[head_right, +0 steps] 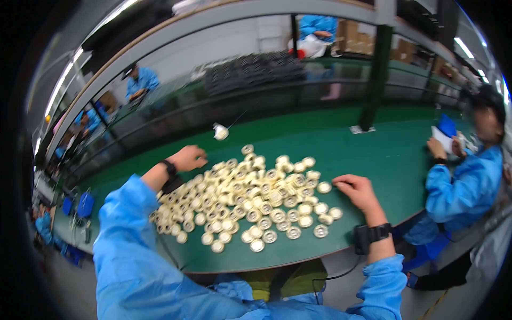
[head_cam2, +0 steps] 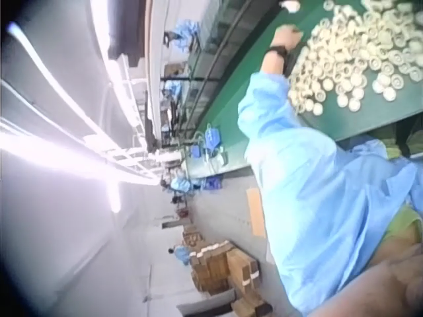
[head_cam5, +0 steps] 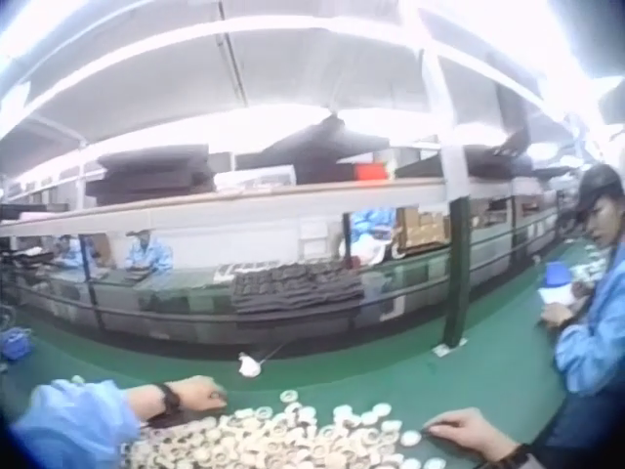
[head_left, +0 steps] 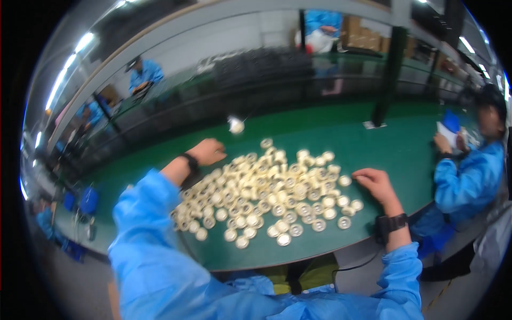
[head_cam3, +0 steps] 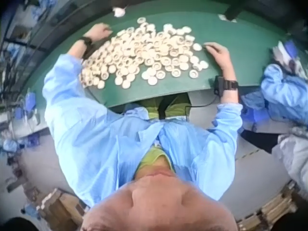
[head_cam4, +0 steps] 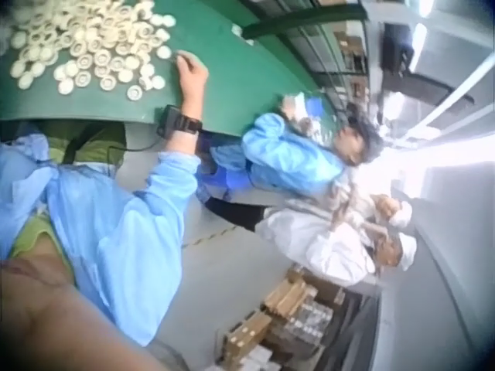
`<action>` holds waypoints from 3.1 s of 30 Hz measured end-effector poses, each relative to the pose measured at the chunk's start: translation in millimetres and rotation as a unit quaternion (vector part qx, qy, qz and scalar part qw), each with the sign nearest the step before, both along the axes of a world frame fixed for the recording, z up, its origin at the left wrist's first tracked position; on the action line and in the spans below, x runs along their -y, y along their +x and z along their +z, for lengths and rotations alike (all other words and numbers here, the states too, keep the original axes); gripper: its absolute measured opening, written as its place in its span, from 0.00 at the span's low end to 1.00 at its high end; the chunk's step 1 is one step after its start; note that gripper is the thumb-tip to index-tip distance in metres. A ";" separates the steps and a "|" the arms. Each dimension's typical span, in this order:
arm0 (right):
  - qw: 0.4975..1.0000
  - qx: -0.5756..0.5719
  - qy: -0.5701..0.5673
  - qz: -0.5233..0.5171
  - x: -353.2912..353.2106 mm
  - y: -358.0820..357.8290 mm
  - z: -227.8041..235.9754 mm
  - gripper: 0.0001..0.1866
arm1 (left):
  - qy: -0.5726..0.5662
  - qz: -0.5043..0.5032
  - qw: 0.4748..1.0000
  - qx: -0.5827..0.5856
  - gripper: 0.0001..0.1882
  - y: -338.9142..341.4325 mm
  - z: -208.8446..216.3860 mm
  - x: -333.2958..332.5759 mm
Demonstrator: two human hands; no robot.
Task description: Assembling plastic gears into white housings on an assembly line.
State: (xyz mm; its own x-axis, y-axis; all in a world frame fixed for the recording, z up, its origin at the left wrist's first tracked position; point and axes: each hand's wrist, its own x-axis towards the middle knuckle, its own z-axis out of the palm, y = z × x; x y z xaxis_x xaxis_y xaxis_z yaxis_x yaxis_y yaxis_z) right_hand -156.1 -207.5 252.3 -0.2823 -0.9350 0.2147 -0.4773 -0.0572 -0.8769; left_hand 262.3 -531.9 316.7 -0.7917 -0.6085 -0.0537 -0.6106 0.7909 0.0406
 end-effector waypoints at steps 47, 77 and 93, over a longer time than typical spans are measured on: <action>0.969 -0.236 -0.025 -0.072 433.3 -111.5 -13.3 0.37 | 0.143 0.400 0.847 -0.320 0.14 17.6 -2.5 -280.6; 0.852 -0.445 -0.056 0.268 718.5 273.1 -45.8 0.25 | 0.142 0.447 0.836 -0.286 0.07 97.0 -84.5 -287.5; 0.870 -0.199 0.042 0.450 487.1 253.2 215.1 0.10 | 0.076 0.323 0.871 -0.361 0.14 57.4 -56.2 -301.6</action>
